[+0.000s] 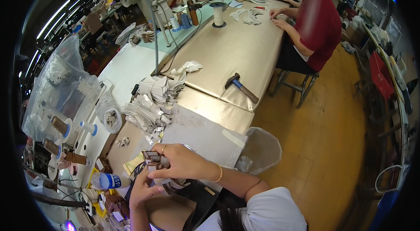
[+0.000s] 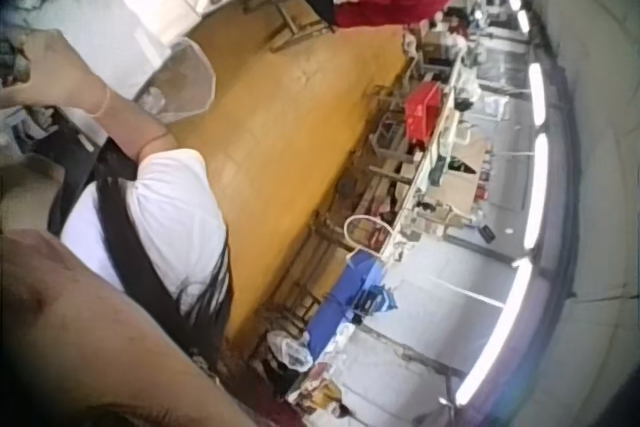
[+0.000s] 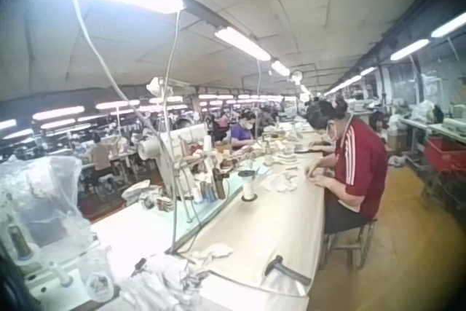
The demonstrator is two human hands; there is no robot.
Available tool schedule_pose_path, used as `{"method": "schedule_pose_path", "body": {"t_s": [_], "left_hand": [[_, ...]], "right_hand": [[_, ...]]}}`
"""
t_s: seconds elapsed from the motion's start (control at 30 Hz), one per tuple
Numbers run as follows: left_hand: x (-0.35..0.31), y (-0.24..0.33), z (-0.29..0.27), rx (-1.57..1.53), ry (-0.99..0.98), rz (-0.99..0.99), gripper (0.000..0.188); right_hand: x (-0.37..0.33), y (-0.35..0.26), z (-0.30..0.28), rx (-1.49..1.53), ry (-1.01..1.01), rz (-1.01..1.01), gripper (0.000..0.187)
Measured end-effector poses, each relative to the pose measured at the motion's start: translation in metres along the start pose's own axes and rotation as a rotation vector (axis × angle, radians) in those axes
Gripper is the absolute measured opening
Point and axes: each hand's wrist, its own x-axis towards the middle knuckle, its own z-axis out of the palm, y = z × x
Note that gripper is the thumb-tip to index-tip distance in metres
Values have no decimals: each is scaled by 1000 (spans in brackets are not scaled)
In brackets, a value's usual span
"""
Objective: The person writes on small white labels with a pen, places them on fabric pieces, and then ties a white cloth around a plastic bottle. The person handles labels, a pen, fabric pieces, and a bottle throughout the sequence.
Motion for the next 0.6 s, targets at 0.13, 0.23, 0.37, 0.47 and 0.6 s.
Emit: {"method": "schedule_pose_path", "body": {"t_s": [0.13,0.23,0.37,0.47,0.6], "left_hand": [[-10,-10,-10,-1,79,-117,61],[-8,-4,-5,-185,171,-57,59],[-6,3,2,-235,285,50,59],[-6,3,2,-197,367,51,70],[-3,2,1,-235,378,132,70]], "right_hand": [[0,5,9,62,26,-96,59],[2,13,17,378,175,-197,59],[17,48,4,288,147,-115,48],[40,110,-15,-143,163,-33,30],[41,182,-51,-432,360,104,19]]}}
